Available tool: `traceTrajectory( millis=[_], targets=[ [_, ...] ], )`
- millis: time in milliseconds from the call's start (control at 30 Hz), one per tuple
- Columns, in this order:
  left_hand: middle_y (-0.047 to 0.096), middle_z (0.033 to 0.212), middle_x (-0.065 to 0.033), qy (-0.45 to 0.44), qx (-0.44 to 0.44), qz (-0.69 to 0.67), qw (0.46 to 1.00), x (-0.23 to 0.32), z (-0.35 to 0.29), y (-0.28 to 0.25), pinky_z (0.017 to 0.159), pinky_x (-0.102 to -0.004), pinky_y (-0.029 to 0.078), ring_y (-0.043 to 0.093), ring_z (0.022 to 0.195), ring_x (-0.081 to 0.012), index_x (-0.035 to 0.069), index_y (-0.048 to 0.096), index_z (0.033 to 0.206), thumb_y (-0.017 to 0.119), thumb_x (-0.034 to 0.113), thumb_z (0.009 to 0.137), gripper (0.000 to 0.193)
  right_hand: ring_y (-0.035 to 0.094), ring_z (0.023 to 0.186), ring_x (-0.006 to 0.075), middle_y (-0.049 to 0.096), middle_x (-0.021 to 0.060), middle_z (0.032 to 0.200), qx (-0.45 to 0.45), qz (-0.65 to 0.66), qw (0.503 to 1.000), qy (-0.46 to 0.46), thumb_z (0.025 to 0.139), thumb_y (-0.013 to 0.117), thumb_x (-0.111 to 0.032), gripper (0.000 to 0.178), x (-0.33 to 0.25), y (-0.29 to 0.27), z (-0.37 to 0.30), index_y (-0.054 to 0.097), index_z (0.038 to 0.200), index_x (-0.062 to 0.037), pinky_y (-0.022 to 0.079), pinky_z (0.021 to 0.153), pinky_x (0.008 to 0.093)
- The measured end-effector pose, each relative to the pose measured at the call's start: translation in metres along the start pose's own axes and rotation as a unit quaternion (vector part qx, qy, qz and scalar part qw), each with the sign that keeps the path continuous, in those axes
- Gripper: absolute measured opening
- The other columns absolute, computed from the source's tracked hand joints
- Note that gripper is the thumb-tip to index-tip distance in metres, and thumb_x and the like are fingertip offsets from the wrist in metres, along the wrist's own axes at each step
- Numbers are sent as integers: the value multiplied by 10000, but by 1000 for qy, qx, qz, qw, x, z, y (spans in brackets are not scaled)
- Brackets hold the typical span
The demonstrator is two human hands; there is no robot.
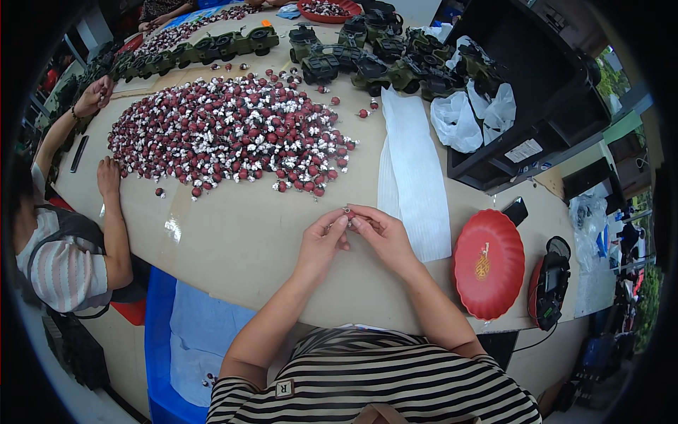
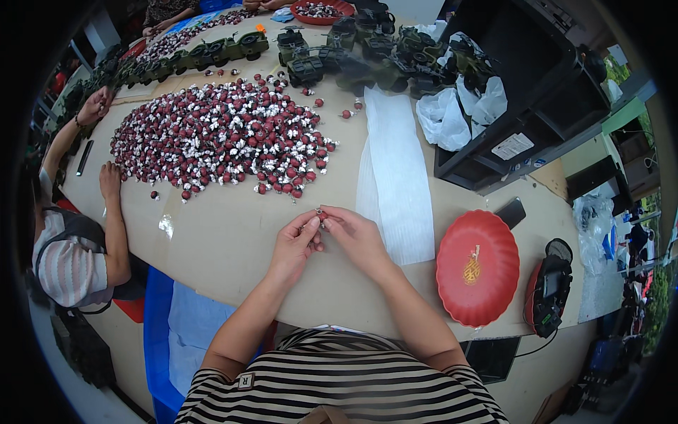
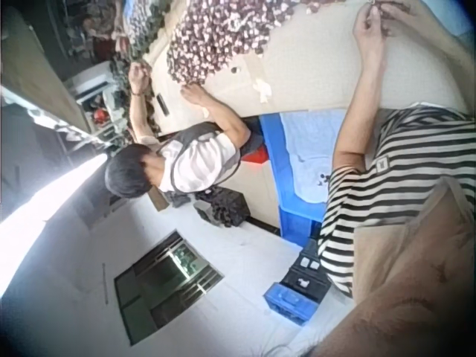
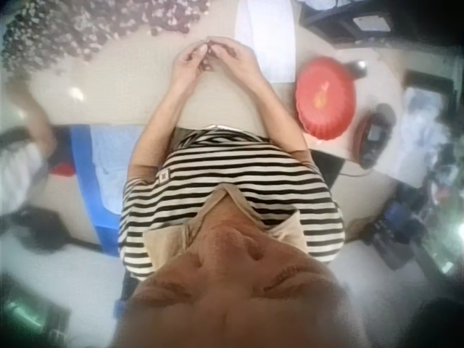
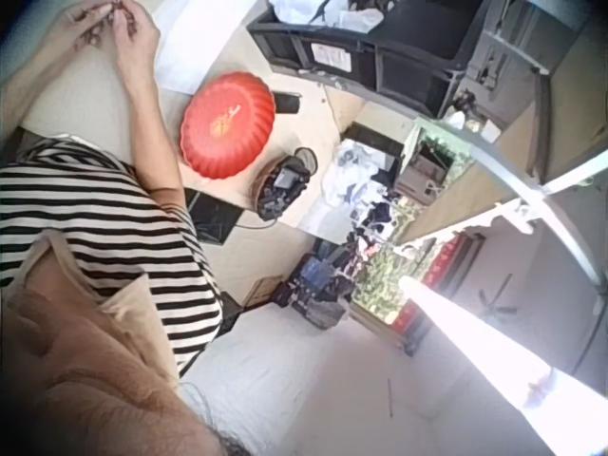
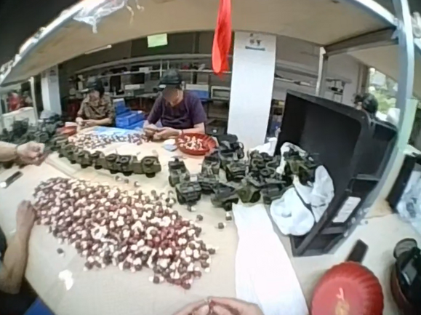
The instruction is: The person carries a stool, a tray, and a crate to a workbench, sets them down, and takes off a glove. The person then picks up small toy components and assembles them by hand.
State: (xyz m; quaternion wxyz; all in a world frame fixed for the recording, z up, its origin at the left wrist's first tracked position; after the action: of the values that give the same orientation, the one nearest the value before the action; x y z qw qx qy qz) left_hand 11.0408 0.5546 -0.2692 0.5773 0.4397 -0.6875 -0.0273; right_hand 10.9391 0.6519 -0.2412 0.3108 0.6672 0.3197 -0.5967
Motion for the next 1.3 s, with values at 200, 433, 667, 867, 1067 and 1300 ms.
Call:
traceTrajectory(
  millis=[200, 433, 667, 867, 1067, 1300],
  targets=[
    [596, 876, 6, 23, -5, 57, 998, 1, 1, 4, 635, -261, 492, 527, 728, -72, 17, 594, 1250, 581, 137, 976, 299, 618, 1013, 126, 663, 92, 1127, 1, 10, 1000, 8, 959, 574, -68, 308, -3, -2, 1, 597, 1255, 12, 495, 893, 258],
    [622, 1040, -50, 71, -9, 134, 988, -3, 3, 0, 608, -240, 538, 568, 729, -72, 2, 589, 1246, 569, 129, 974, 300, 623, 996, 121, 669, 88, 1103, 4, -8, 1000, -8, 950, 568, -41, 307, -3, -3, -2, 599, 1250, 16, 501, 884, 258],
    [589, 851, -4, 57, -13, 137, 989, -1, 1, 3, 623, -250, 509, 533, 712, -67, 16, 577, 1256, 552, 152, 991, 299, 623, 995, 121, 668, 88, 1105, 3, 27, 1000, 3, 953, 574, -55, 300, 3, -4, -2, 600, 1242, 21, 501, 883, 260],
    [581, 828, -3, 48, -19, 128, 990, -1, 2, 2, 622, -249, 499, 529, 698, -70, 15, 586, 1245, 542, 145, 994, 285, 624, 1003, 128, 667, 89, 1110, -1, 24, 1000, 11, 961, 571, -68, 294, 1, -3, -2, 599, 1239, 23, 500, 886, 263],
    [573, 814, -2, 45, -35, 135, 989, -1, 1, 1, 613, -250, 479, 526, 693, -71, 13, 585, 1247, 534, 151, 999, 289, 617, 1019, 129, 662, 93, 1123, 3, 24, 1000, 18, 965, 564, -65, 289, 3, -3, -2, 596, 1236, 28, 500, 886, 269],
    [570, 854, 25, -19, -51, 66, 996, 5, -1, 6, 637, -229, 441, 510, 720, -59, 60, 563, 1301, 551, 206, 997, 338, 625, 926, 193, 611, 98, 1031, 47, -162, 978, -118, 881, 637, -14, 387, -32, 9, -10, 564, 1260, -33, 516, 842, 294]
  ],
)
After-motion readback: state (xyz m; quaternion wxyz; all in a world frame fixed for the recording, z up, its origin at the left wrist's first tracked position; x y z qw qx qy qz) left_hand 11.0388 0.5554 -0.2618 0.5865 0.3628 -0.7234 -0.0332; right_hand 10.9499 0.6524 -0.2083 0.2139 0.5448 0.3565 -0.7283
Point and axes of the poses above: each hand's wrist, its own z-axis towards the middle knuckle, its own y-axis out of the palm, x = y × z, the point moved 5 cm from there along z, towards the middle knuckle
